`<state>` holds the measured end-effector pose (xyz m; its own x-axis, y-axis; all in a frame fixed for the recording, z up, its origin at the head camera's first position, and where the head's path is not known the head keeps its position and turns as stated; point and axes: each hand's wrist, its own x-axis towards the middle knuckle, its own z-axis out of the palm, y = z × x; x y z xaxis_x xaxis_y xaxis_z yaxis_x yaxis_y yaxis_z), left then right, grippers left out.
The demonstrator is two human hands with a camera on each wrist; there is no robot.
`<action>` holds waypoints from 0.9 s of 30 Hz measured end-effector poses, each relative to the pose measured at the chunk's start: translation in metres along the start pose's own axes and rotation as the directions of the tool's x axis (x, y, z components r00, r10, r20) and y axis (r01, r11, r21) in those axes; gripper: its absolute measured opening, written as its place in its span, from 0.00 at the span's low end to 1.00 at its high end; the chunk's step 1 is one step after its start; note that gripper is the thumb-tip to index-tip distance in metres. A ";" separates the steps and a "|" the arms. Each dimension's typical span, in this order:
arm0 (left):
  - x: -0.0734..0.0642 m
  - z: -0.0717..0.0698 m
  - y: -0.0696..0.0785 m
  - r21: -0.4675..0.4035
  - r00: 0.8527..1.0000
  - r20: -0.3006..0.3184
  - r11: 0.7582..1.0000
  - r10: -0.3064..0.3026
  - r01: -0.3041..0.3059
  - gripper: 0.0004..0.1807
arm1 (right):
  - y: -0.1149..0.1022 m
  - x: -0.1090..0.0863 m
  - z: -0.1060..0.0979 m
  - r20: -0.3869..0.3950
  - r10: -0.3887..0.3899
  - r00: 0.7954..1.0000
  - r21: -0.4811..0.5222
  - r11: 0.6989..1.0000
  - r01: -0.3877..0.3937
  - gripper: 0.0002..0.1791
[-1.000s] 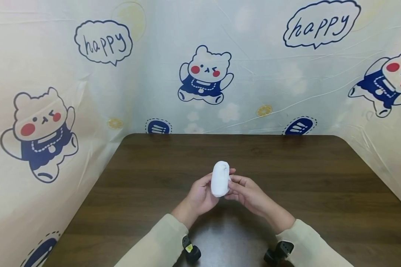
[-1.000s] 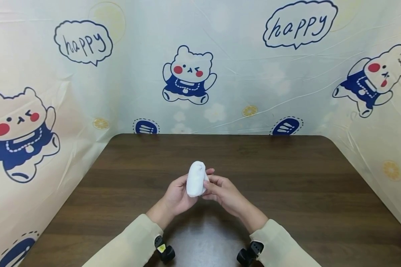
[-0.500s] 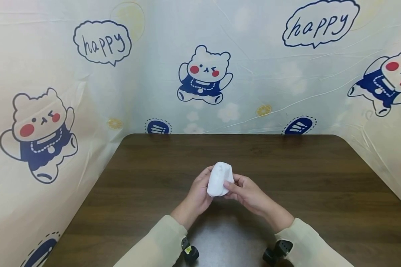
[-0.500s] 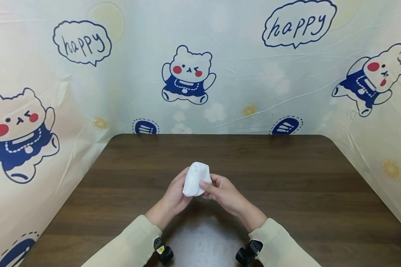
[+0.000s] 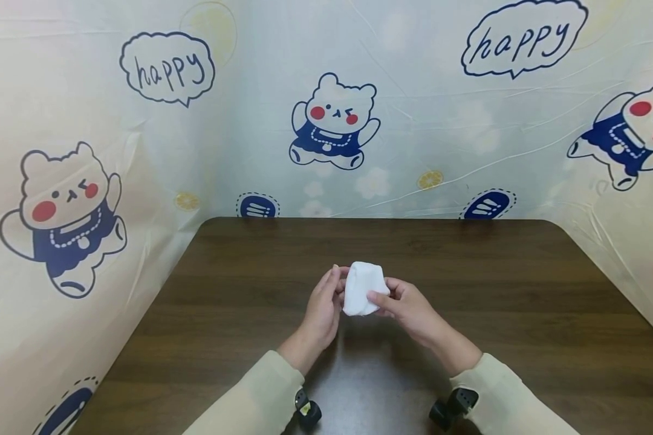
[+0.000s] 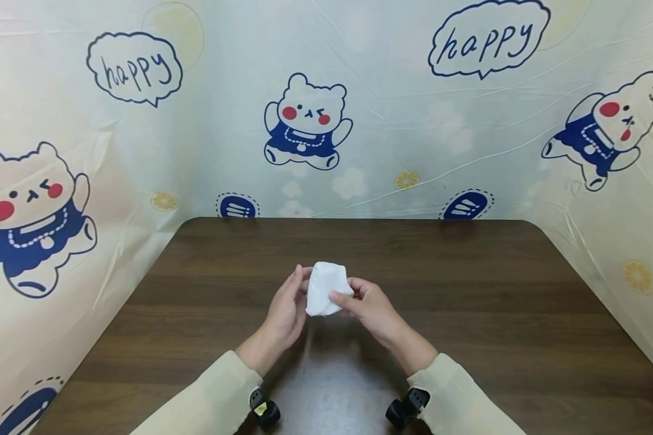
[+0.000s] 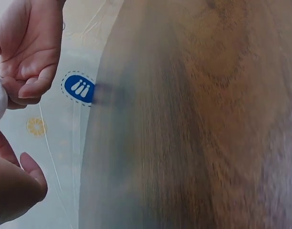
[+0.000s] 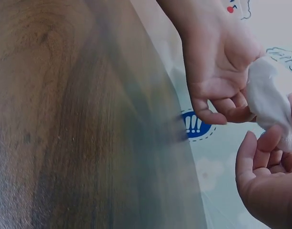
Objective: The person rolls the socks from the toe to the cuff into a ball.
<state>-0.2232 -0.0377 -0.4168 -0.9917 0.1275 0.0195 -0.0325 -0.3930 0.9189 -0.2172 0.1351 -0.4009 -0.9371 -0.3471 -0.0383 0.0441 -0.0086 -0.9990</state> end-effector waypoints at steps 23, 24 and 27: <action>0.003 0.000 0.002 0.322 0.999 -0.026 0.946 0.031 -0.021 0.20 | 0.003 0.003 0.000 -0.256 -0.165 0.953 -0.395 0.917 0.053 0.13; 0.004 0.001 0.002 0.317 0.999 -0.032 0.948 0.025 -0.013 0.20 | 0.004 0.004 0.000 -0.270 -0.192 0.944 -0.418 0.906 0.065 0.13; 0.006 0.001 0.001 0.305 0.999 -0.048 0.952 0.021 -0.005 0.21 | 0.008 0.004 0.002 -0.297 -0.285 0.911 -0.496 0.862 0.108 0.12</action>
<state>-0.2288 -0.0368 -0.4152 -0.9970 0.0756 0.0194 0.0121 -0.0969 0.9952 -0.2198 0.1322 -0.4090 -0.9694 -0.0348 0.2430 -0.2348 0.4199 -0.8766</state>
